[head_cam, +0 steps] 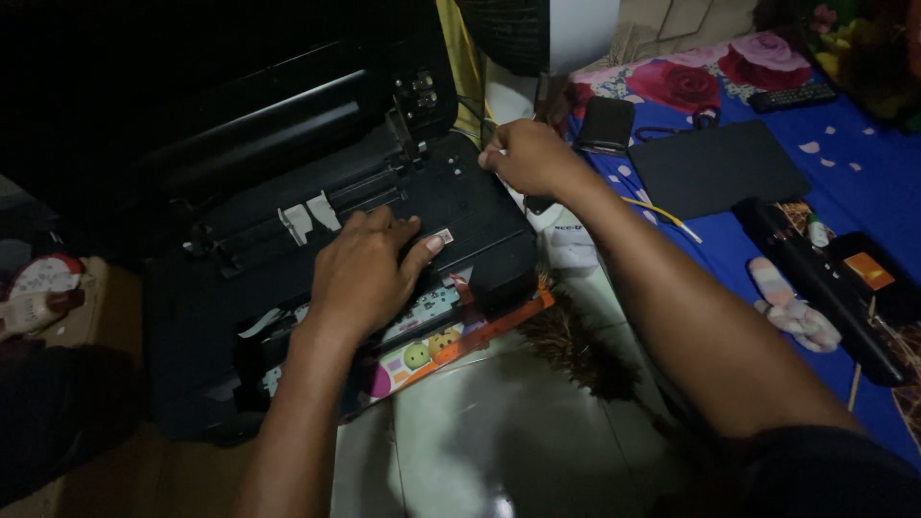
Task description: Repairing or cleaning the internal components of an open inkjet printer.
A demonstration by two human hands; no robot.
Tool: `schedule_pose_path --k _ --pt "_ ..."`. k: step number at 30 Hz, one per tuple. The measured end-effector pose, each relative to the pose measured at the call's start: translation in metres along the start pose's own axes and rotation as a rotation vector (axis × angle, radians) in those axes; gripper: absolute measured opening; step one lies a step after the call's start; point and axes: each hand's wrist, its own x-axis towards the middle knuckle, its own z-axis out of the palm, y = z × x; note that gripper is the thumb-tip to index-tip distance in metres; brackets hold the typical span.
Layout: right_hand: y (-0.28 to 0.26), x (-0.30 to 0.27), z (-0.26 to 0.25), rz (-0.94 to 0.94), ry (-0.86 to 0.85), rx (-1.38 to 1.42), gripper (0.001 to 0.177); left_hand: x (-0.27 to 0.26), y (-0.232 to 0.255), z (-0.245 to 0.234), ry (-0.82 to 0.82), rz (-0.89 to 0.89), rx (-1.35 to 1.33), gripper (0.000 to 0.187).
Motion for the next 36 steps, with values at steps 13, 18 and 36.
schedule_pose_path --k 13,18,36 --pt "-0.006 -0.009 -0.002 -0.150 0.173 -0.127 0.021 -0.001 -0.004 0.005 0.034 0.037 -0.004 0.052" --pt "-0.013 -0.014 -0.010 0.009 0.108 0.103 0.024 0.000 0.003 -0.002 -0.040 -0.024 -0.003 0.054" --pt "-0.062 -0.033 -0.027 -0.128 -0.286 0.463 0.028 0.030 0.007 0.034 0.410 -0.012 -0.511 0.030"
